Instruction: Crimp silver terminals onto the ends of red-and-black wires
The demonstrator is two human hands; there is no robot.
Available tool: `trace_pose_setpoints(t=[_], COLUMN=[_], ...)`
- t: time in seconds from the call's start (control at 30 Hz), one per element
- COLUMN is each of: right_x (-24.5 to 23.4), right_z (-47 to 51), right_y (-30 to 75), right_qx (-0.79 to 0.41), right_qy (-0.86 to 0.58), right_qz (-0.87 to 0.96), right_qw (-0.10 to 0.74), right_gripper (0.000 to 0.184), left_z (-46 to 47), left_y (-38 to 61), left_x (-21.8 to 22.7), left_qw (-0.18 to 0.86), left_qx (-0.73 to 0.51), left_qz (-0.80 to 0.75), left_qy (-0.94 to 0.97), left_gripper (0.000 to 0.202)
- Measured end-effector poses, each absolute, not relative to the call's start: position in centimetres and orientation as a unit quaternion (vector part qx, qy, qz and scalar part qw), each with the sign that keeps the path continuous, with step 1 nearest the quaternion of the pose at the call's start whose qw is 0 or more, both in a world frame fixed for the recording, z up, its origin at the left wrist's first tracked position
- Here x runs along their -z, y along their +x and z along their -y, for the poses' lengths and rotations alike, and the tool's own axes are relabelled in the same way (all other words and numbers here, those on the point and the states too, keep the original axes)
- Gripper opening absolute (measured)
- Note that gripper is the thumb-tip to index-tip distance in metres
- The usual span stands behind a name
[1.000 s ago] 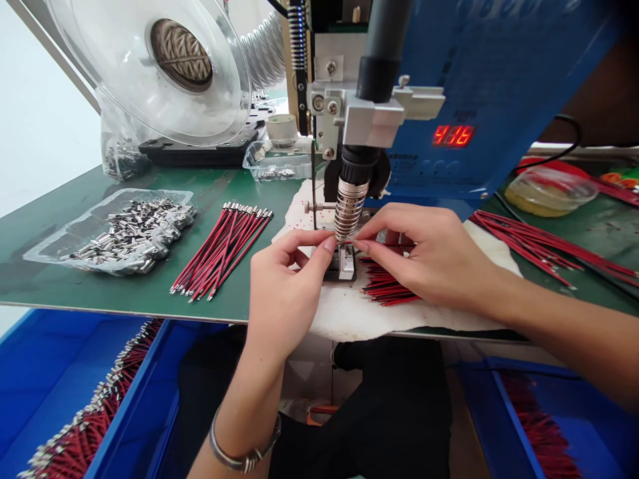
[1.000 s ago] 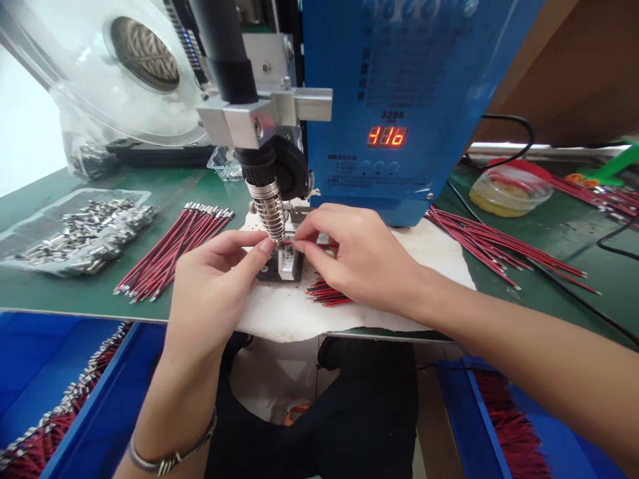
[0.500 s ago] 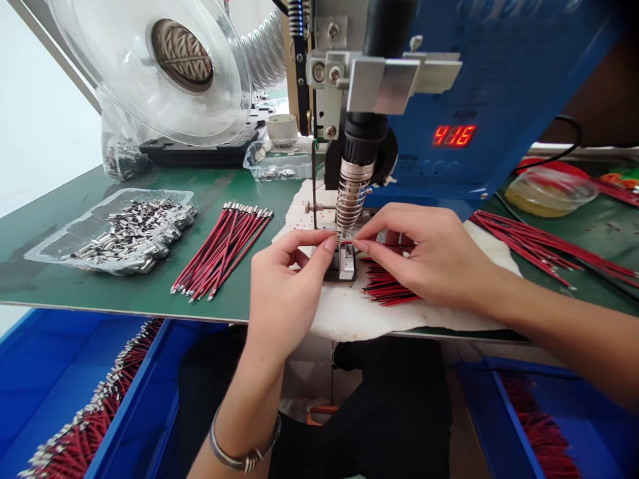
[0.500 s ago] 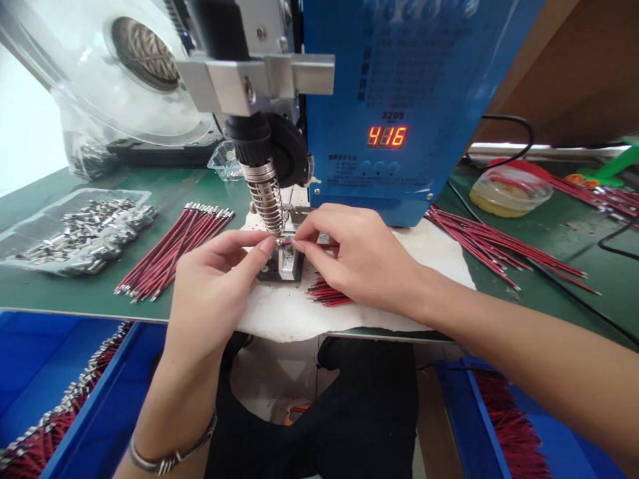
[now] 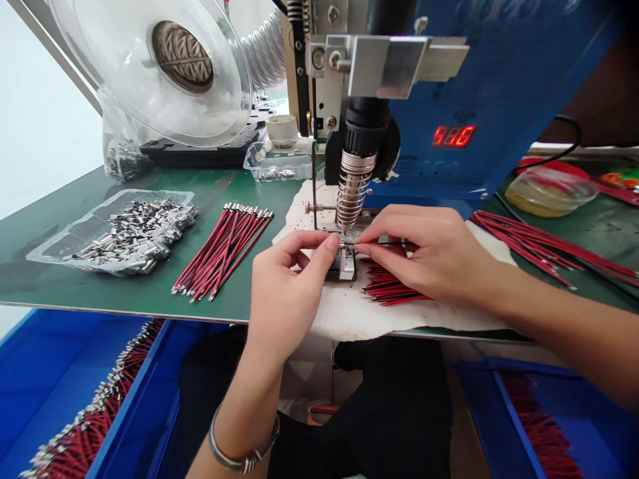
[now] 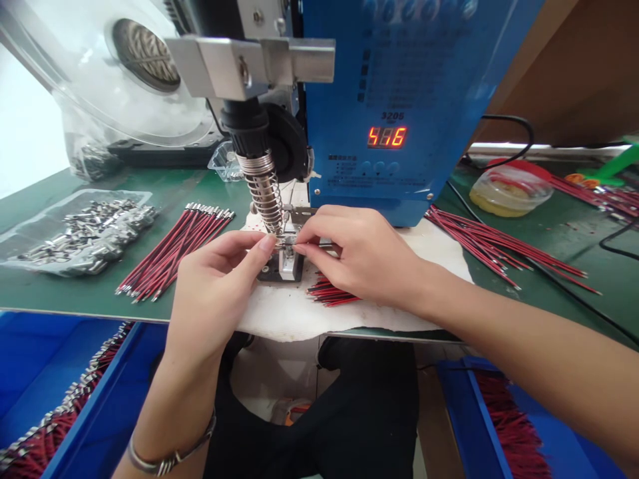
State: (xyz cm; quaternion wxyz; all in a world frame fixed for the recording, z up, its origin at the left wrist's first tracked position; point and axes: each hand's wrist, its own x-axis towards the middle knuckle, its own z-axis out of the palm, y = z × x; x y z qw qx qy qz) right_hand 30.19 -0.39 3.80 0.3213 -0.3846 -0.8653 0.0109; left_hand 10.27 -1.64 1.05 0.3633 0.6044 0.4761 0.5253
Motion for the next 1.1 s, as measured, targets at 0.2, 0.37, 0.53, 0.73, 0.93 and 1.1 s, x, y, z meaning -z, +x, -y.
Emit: trace_pose_setpoints(t=[0.2,0.37,0.53,0.73,0.93,1.1], right_x=[-3.82,-3.98,-4.04,-4.05,-3.98,-3.88], right_z=[0.38,0.35,0.28,0.37,0.38,0.27], right_y=[30.26,30.27,30.38,30.31,30.32,30.39], right_qx=[-0.024,-0.042,-0.047,-0.049,-0.045,-0.042], right_qy=[-0.391,-0.374,-0.368,-0.37,-0.362,-0.351], right_qz=[0.866,0.87,0.871,0.871,0.874,0.877], right_qw=[0.311,0.319,0.321,0.318,0.322,0.325], right_gripper=[0.01,0.014,0.015,0.016,0.014,0.012], left_z=[1.62,1.53,1.54,1.64,1.7,1.73], left_y=[10.13,10.15,10.15,10.23,10.37,10.4], left_x=[-0.88,-0.76,-0.72,-0.91,-1.37,-1.29], left_qw=[0.362,0.354,0.355,0.365,0.402,0.408], left_qx=[-0.525,-0.525,-0.523,-0.531,-0.54,-0.539], left_qz=[-0.48,-0.478,-0.475,-0.472,-0.472,-0.472], left_qy=[0.603,0.609,0.612,0.602,0.57,0.567], left_gripper=[0.023,0.023,0.022,0.024,0.025,0.03])
